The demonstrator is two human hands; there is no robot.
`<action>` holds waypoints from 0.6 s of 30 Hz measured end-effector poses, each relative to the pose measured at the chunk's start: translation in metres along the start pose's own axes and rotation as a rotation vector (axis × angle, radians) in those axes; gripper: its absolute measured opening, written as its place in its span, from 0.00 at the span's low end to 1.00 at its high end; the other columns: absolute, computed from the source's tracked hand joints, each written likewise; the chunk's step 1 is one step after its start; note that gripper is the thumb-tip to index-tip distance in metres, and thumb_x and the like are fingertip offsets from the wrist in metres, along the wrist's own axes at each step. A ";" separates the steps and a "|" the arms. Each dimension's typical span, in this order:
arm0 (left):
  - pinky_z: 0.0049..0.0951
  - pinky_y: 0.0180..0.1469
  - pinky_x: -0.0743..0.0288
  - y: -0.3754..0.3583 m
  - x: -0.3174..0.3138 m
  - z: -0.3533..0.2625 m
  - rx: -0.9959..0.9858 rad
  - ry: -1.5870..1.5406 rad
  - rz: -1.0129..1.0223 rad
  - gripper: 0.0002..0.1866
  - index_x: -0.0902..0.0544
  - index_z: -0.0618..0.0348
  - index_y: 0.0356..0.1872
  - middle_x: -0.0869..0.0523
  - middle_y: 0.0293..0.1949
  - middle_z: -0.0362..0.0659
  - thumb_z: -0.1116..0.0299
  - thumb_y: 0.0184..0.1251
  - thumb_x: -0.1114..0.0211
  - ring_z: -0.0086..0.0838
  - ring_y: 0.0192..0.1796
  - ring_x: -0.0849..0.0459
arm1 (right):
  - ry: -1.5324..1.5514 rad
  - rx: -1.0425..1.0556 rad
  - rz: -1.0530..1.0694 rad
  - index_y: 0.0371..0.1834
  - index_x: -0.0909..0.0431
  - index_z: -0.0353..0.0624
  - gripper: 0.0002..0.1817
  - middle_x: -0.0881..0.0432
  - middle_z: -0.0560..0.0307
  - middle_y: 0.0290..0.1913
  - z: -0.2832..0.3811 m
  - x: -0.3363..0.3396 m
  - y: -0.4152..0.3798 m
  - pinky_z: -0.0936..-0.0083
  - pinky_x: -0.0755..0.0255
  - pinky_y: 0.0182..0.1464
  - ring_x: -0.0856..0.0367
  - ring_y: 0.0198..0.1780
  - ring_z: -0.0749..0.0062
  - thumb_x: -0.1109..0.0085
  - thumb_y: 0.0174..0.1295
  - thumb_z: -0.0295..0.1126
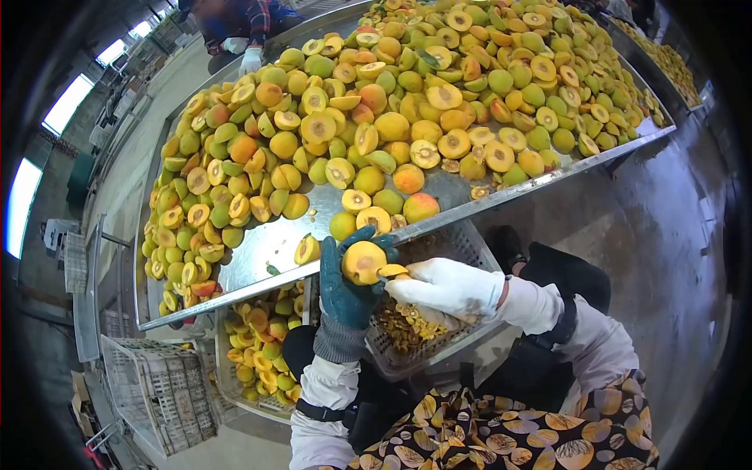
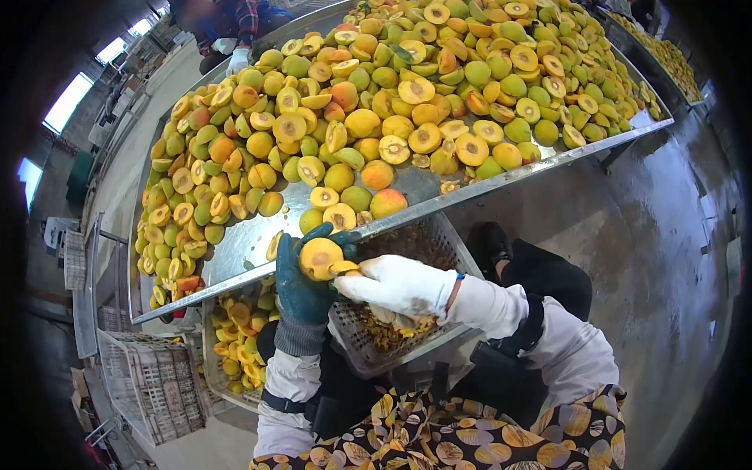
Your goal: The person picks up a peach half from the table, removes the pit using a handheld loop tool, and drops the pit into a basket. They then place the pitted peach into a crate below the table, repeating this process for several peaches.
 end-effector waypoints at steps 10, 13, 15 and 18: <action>0.32 0.57 0.19 0.005 0.003 0.017 -0.399 0.239 -0.038 0.15 0.27 0.67 0.62 0.17 0.53 0.53 0.72 0.81 0.47 0.34 0.53 0.16 | 0.309 0.028 0.063 0.39 0.22 0.37 0.32 0.20 0.53 0.19 0.012 0.000 -0.006 0.72 0.28 0.20 0.20 0.18 0.66 0.53 0.72 0.62; 0.32 0.62 0.23 0.004 -0.005 0.011 -0.350 0.444 -0.092 0.16 0.26 0.67 0.60 0.17 0.54 0.51 0.66 0.83 0.50 0.33 0.56 0.17 | -0.023 0.136 -0.195 0.42 0.24 0.39 0.31 0.18 0.48 0.22 0.010 0.005 0.002 0.61 0.22 0.30 0.14 0.26 0.54 0.47 0.68 0.62; 0.31 0.62 0.23 0.003 -0.007 0.006 -0.300 0.434 -0.140 0.17 0.26 0.66 0.60 0.17 0.55 0.50 0.64 0.83 0.51 0.33 0.56 0.17 | -0.298 0.232 -0.464 0.44 0.24 0.40 0.30 0.17 0.46 0.24 0.017 0.006 -0.004 0.59 0.22 0.30 0.14 0.28 0.50 0.44 0.66 0.61; 0.31 0.61 0.23 0.001 -0.009 0.016 -0.082 -0.075 -0.196 0.17 0.26 0.66 0.59 0.16 0.54 0.48 0.62 0.83 0.50 0.32 0.56 0.17 | -0.495 0.348 -0.662 0.48 0.25 0.46 0.27 0.17 0.47 0.25 0.027 0.006 -0.011 0.57 0.21 0.30 0.14 0.30 0.48 0.37 0.61 0.58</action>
Point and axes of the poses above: each hand's wrist, its own y-axis towards the middle knuckle, its own x-axis out of the back of the hand, z = x × y, the point moved 6 cm from there along y, towards the middle knuckle
